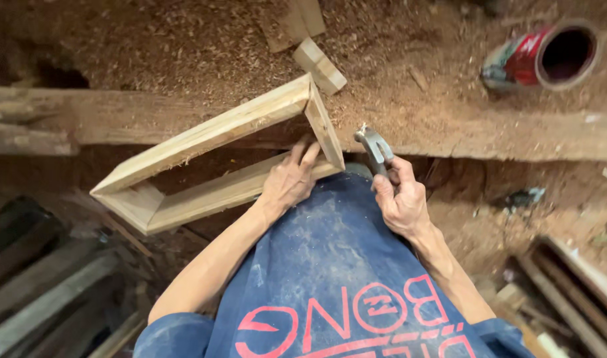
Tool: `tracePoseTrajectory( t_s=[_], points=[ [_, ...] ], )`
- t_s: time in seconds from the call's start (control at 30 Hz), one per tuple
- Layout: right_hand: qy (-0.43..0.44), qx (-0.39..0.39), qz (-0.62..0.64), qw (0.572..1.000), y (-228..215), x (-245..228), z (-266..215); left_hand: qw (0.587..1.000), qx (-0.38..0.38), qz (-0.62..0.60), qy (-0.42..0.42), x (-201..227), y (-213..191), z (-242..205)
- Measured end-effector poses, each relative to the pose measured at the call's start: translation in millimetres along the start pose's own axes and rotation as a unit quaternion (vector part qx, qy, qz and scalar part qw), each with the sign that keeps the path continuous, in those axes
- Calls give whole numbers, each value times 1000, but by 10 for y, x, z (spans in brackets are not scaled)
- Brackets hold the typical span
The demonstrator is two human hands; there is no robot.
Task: The person assembles a wooden box by aligning wood boards and hammering nails into the joints to secure the structure.
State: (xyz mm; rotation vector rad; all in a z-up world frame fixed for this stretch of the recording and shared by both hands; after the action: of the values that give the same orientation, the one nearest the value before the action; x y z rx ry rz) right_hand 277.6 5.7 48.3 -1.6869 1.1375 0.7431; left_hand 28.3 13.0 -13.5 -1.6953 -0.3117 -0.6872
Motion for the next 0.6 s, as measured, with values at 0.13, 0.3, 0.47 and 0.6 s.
tracePoseTrajectory(
  t_s=[0.13, 0.3, 0.47, 0.6],
  points=[
    [9, 48, 0, 999, 137, 15, -185, 993, -109, 52, 5, -171, 179, 138],
    [62, 117, 1, 991, 237, 26, -149, 990, -113, 48, 74, -198, 59, 367],
    [-15, 188, -139, 972, 12, 260, 371, 986, -130, 43, 98, -177, -111, 440],
    [-176, 200, -225, 937, -210, 546, 1055, 987, -137, 65, 50, -180, -235, 429]
  ],
)
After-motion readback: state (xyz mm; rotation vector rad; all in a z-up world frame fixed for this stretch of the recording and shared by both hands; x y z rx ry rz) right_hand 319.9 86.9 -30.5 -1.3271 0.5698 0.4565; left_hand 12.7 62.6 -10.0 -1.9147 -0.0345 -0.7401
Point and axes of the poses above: each hand's wrist, its own z-axis towards the middle knuckle, its own y-axis out of the palm, x = y × z, the point moved 1 cm from there along z, towards the middle knuckle, and after that the axes turned 8 degrees about x, right-handed, at the moved point
